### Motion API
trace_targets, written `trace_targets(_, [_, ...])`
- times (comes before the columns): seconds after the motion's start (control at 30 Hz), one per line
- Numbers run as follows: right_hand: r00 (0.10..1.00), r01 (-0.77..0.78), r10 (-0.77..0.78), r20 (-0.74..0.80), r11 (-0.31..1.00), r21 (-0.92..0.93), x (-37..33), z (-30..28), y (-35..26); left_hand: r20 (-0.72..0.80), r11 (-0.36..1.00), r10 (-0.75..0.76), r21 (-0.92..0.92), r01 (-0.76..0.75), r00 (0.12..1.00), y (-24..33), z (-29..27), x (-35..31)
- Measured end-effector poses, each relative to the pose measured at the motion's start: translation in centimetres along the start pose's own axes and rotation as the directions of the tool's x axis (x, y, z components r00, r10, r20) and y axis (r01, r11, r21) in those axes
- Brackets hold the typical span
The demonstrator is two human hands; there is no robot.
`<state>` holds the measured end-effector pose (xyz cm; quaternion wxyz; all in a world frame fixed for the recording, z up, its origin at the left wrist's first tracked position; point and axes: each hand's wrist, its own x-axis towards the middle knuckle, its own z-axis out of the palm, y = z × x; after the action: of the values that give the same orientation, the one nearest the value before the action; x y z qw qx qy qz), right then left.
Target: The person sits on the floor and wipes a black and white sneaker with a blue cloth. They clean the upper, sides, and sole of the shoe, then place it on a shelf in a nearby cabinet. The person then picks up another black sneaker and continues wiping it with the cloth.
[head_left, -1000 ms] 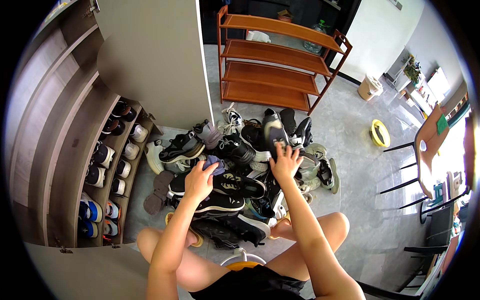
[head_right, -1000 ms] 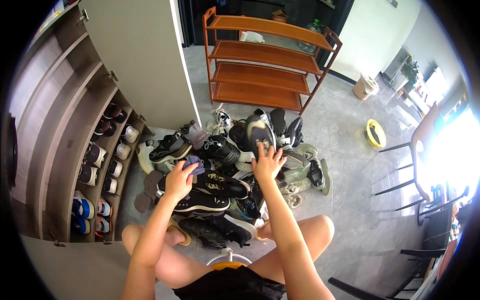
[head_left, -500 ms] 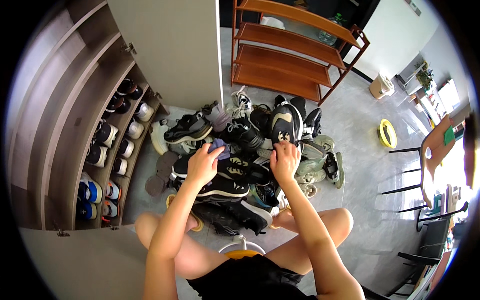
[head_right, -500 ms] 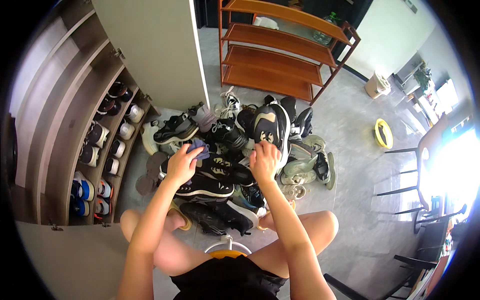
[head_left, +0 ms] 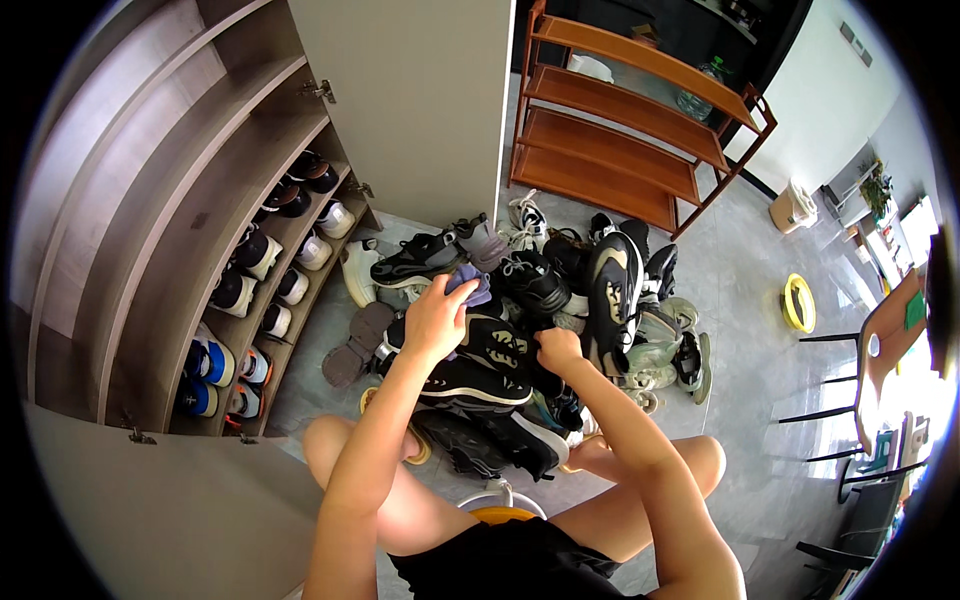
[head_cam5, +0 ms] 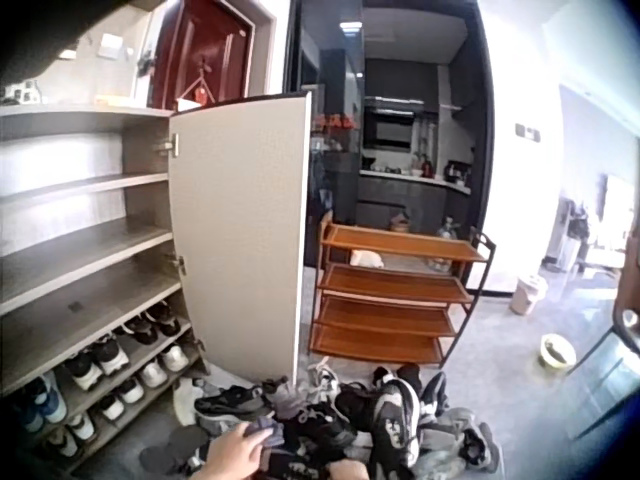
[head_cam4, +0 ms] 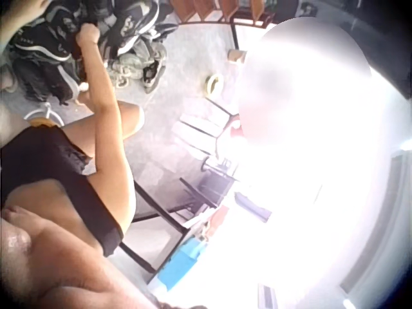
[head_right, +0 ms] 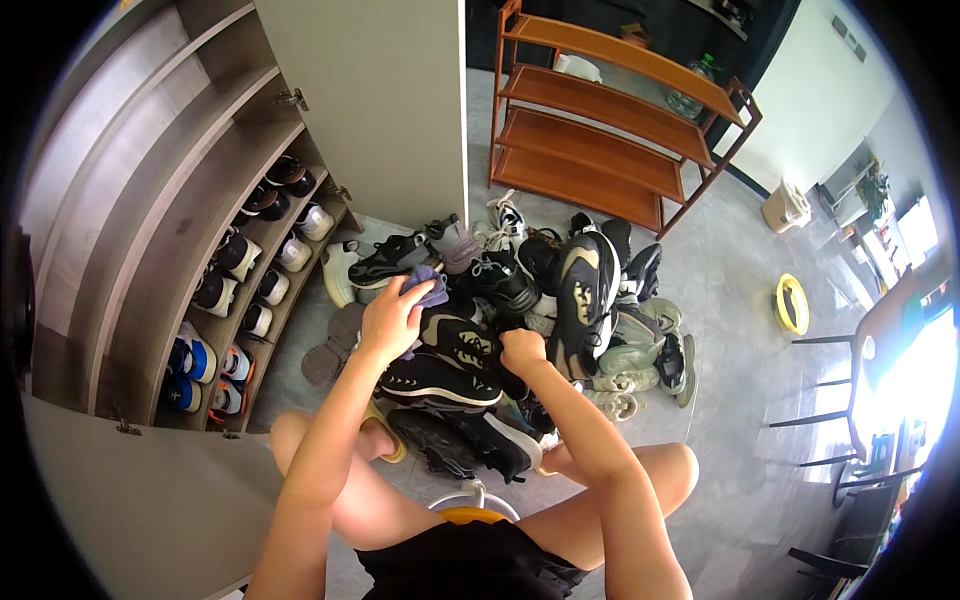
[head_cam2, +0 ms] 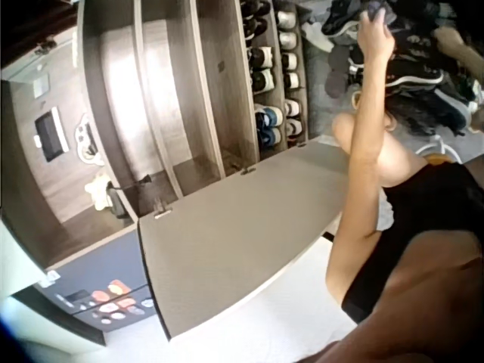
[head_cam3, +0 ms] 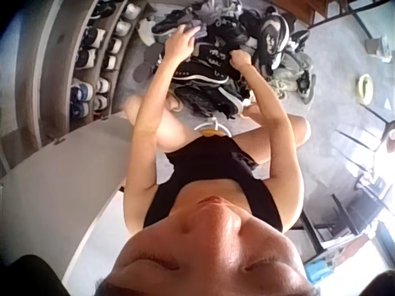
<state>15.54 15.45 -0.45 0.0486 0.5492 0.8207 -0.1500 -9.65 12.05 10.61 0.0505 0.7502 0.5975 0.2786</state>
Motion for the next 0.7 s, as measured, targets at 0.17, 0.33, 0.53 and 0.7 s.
trace_targets(0.17, [0.999,-0.033,0.042,-0.035,0.975,0.22,-2.2,-1.1,-2.6,-0.032,1.0,-0.019,-0.008,0.019,0.999,-0.1,-0.3,0.3])
trace_targets(0.33, [0.988,-0.14,0.112,0.103,0.936,0.323,-4.3,4.3,-5.5,-0.047,1.0,-0.01,-0.005,0.01,0.999,0.0,-0.7,-0.2])
trace_targets(0.53, [0.924,-0.381,0.203,0.325,0.581,0.719,-2.9,11.4,-1.6,0.023,0.997,-0.028,-0.066,0.03,0.999,1.1,-1.3,0.1])
trace_targets(0.7, [0.828,-0.5,-0.033,0.56,0.41,0.763,-3.8,5.6,-5.7,-0.051,0.999,-0.038,-0.021,0.037,0.998,-1.5,-2.4,-1.9])
